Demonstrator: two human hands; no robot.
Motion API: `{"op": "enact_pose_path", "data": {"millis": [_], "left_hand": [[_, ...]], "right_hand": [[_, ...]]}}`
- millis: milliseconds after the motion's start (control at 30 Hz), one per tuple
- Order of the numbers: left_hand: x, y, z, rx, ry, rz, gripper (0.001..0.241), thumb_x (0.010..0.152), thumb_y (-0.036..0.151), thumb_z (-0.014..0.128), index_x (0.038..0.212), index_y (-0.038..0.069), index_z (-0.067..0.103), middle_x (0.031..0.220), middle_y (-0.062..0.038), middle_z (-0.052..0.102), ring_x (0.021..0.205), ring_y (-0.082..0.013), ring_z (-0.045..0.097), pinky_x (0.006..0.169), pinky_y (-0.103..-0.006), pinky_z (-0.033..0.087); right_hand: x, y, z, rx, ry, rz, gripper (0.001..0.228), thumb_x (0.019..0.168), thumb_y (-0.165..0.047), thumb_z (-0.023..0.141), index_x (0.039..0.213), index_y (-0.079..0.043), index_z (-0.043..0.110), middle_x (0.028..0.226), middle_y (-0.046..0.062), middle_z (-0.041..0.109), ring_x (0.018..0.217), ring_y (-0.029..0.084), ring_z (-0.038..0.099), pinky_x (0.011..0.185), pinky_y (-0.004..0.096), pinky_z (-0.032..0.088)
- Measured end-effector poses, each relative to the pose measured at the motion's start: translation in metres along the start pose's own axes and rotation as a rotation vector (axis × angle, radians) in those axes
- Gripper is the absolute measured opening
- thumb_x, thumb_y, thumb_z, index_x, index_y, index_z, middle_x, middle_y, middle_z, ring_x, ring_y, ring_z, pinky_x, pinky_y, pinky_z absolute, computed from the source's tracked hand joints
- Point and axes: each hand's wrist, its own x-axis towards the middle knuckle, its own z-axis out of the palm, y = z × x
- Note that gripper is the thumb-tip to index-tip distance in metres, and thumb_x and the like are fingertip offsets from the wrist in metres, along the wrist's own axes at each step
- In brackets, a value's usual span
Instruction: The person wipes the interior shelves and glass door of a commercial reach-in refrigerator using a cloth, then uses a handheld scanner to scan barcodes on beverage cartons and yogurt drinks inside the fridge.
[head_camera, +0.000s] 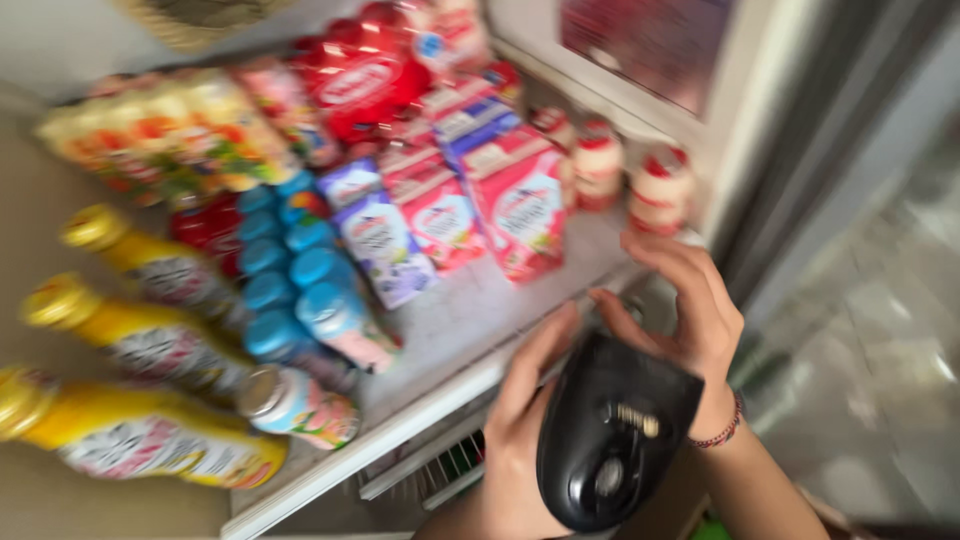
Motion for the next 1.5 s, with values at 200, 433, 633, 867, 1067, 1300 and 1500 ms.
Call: {"op": "enact_pose_path", "data": {"millis": [200, 433, 633, 867, 1067, 1300, 1500], "left_hand": [[-0.097, 0.002, 0.093, -0.485, -0.156, -0.176, 0.039, 0.084, 0.005, 0.078, 0.120, -0.005, 0.068, 0.124, -0.024, 0.070, 0.115, -0.0359, 0.074, 0.094, -0.0388, 0.063], [-0.260, 0.013, 0.235, -0.727, -0.518, -0.799, 0.029, 0.074, 0.012, 0.081, 0.096, -0.005, 0.071, 0.084, -0.017, 0.076, 0.082, -0.0245, 0.079, 0.073, -0.0375, 0.060], [-0.366, 0.042, 0.314, -0.623, -0.773, -0.741, 0.024, 0.073, 0.011, 0.082, 0.091, -0.003, 0.073, 0.082, -0.022, 0.076, 0.084, -0.0332, 0.078, 0.074, -0.0416, 0.059], [-0.403, 0.109, 0.389, -0.782, -0.801, -0.647, 0.031, 0.075, 0.011, 0.080, 0.100, -0.004, 0.071, 0.087, -0.022, 0.075, 0.087, -0.0337, 0.076, 0.077, -0.0423, 0.059], [-0.424, 0.150, 0.482, -0.939, -0.943, -0.794, 0.022, 0.083, 0.010, 0.077, 0.100, -0.004, 0.074, 0.080, -0.011, 0.076, 0.073, -0.0225, 0.072, 0.073, -0.0402, 0.060], [-0.407, 0.163, 0.545, -1.406, -0.908, -1.460, 0.039, 0.080, 0.003, 0.071, 0.119, 0.001, 0.062, 0.109, -0.008, 0.063, 0.101, -0.0285, 0.070, 0.079, -0.0586, 0.063], [-0.383, 0.151, 0.541, -1.590, -1.117, -1.823, 0.046, 0.082, 0.011, 0.065, 0.128, 0.012, 0.061, 0.110, -0.009, 0.065, 0.106, -0.0314, 0.063, 0.079, -0.0637, 0.061]], "right_hand": [[-0.151, 0.048, -0.049, 0.024, 0.146, 0.176, 0.039, 0.083, 0.011, 0.079, 0.116, -0.003, 0.063, 0.113, 0.011, 0.068, 0.104, 0.022, 0.071, 0.091, 0.033, 0.059], [-0.386, 0.070, -0.119, -0.187, -0.025, 0.826, 0.037, 0.075, 0.001, 0.071, 0.111, 0.001, 0.064, 0.103, 0.013, 0.067, 0.091, 0.026, 0.071, 0.080, 0.034, 0.056], [-0.524, 0.047, -0.205, -0.492, 0.007, 1.025, 0.038, 0.084, -0.002, 0.069, 0.121, -0.001, 0.062, 0.113, 0.018, 0.061, 0.100, 0.036, 0.063, 0.085, 0.042, 0.054], [-0.596, 0.068, -0.295, -0.922, 0.181, 1.000, 0.059, 0.083, -0.001, 0.068, 0.139, 0.004, 0.049, 0.129, 0.030, 0.051, 0.121, 0.051, 0.051, 0.105, 0.052, 0.043], [-0.619, 0.126, -0.363, -0.892, 0.238, 1.001, 0.072, 0.087, -0.008, 0.072, 0.150, 0.008, 0.042, 0.139, 0.033, 0.050, 0.128, 0.051, 0.049, 0.110, 0.051, 0.040], [-0.619, 0.149, -0.365, -0.927, 0.020, 1.378, 0.065, 0.079, -0.024, 0.087, 0.134, -0.005, 0.058, 0.117, 0.022, 0.060, 0.114, 0.043, 0.054, 0.097, 0.050, 0.045], [-0.621, 0.115, -0.344, -0.566, 0.127, 1.103, 0.054, 0.074, 0.003, 0.072, 0.126, -0.006, 0.059, 0.121, 0.018, 0.056, 0.116, 0.036, 0.057, 0.103, 0.043, 0.049]]}}
